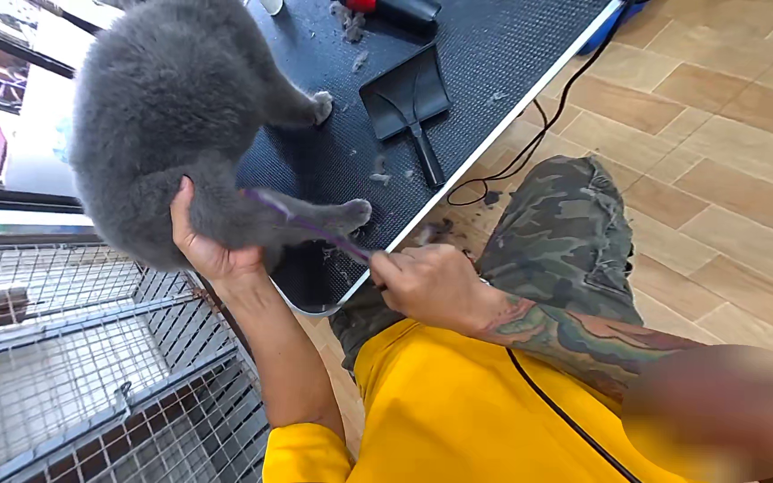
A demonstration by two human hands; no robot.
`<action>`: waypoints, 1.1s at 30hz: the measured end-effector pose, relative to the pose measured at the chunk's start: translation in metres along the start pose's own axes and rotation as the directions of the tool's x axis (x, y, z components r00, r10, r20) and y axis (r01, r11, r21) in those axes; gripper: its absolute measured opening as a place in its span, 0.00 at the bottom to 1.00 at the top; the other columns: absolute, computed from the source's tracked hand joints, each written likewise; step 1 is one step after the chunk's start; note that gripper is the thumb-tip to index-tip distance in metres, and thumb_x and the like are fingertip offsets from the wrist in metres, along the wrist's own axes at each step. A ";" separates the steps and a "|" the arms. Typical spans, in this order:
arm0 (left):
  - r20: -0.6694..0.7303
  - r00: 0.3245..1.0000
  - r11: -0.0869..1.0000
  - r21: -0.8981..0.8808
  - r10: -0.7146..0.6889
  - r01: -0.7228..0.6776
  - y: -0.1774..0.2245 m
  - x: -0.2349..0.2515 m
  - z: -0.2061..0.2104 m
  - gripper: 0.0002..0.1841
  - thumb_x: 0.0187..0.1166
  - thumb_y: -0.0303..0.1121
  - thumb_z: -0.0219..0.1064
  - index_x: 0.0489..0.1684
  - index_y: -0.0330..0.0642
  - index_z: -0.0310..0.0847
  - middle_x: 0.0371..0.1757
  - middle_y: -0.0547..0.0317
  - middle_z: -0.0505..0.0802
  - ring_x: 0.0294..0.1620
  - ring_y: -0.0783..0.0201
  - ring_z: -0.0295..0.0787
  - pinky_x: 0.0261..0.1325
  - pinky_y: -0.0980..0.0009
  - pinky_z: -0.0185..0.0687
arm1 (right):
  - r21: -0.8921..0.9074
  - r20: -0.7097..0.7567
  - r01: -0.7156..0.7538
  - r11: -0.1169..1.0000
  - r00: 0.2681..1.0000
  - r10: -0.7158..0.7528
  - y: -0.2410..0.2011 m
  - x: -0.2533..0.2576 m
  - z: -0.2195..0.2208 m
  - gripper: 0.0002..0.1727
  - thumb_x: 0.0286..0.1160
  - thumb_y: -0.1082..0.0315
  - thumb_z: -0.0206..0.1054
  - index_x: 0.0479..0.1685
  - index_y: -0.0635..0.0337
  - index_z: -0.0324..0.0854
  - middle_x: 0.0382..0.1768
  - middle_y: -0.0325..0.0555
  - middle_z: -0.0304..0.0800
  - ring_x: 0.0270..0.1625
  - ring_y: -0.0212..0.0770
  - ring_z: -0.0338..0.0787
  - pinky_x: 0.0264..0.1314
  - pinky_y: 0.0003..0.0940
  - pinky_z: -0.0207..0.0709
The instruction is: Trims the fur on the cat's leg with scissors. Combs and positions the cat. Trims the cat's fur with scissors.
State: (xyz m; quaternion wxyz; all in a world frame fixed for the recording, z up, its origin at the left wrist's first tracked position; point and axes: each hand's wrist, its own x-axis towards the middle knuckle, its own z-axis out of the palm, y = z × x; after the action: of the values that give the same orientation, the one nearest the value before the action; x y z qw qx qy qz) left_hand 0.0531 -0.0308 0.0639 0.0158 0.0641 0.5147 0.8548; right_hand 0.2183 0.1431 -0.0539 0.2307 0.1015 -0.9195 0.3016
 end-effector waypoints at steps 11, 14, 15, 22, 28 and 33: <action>0.005 1.000 0.999 -0.034 0.003 -0.003 0.003 0.001 0.000 0.12 0.86 0.37 0.54 0.47 0.42 0.83 0.42 0.56 0.93 0.42 0.63 0.93 0.45 0.63 0.92 | 0.179 0.125 -0.106 0.978 0.989 0.085 0.034 0.019 -0.024 0.09 0.71 0.63 0.61 0.27 0.55 0.82 0.10 0.42 0.74 0.13 0.49 0.80 0.11 0.49 0.66; 0.025 1.000 0.999 -0.053 0.000 0.001 0.005 0.001 -0.007 0.13 0.86 0.38 0.55 0.47 0.42 0.83 0.42 0.55 0.93 0.42 0.63 0.93 0.44 0.63 0.93 | 0.368 0.391 -0.426 0.827 0.877 0.278 0.079 0.051 -0.043 0.13 0.82 0.55 0.65 0.35 0.50 0.87 0.14 0.37 0.77 0.16 0.40 0.79 0.16 0.45 0.71; 0.043 0.999 0.999 -0.052 0.001 0.002 0.006 0.001 -0.009 0.13 0.86 0.39 0.54 0.48 0.42 0.82 0.42 0.55 0.92 0.41 0.63 0.93 0.43 0.65 0.92 | 0.425 0.507 -0.533 0.732 0.810 0.295 0.093 0.060 -0.048 0.13 0.85 0.54 0.65 0.35 0.51 0.86 0.15 0.37 0.79 0.15 0.38 0.78 0.16 0.41 0.73; 0.118 0.993 0.996 -0.084 -0.024 0.033 0.010 0.003 -0.020 0.15 0.87 0.42 0.53 0.48 0.41 0.81 0.39 0.55 0.90 0.32 0.66 0.90 0.34 0.72 0.88 | 0.446 0.889 -0.828 0.341 0.454 -0.061 0.131 0.067 -0.043 0.11 0.88 0.67 0.62 0.36 0.62 0.81 0.14 0.44 0.77 0.09 0.34 0.72 0.11 0.27 0.70; 0.100 0.995 0.978 -0.203 -0.018 0.038 0.011 0.005 -0.021 0.13 0.81 0.37 0.60 0.43 0.34 0.82 0.34 0.48 0.91 0.30 0.60 0.91 0.31 0.67 0.89 | 0.528 0.849 -0.845 0.086 0.527 -0.031 0.132 0.056 -0.036 0.13 0.88 0.67 0.59 0.32 0.60 0.80 0.11 0.42 0.71 0.07 0.31 0.69 0.08 0.23 0.68; 0.078 0.997 0.977 -0.208 -0.030 0.046 0.011 0.005 -0.017 0.13 0.82 0.37 0.59 0.43 0.34 0.82 0.33 0.48 0.91 0.28 0.60 0.90 0.28 0.69 0.87 | 0.563 0.824 -0.816 0.130 0.566 -0.020 0.122 0.060 -0.037 0.12 0.88 0.67 0.60 0.33 0.58 0.79 0.12 0.39 0.72 0.09 0.29 0.69 0.09 0.20 0.66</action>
State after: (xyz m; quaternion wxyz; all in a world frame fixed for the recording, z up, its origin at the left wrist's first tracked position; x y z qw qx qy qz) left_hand 0.0463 -0.0507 0.0661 0.0579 0.0837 0.4222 0.9008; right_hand 0.1399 0.2598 -0.0600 -0.3249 0.0338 -0.5443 0.7727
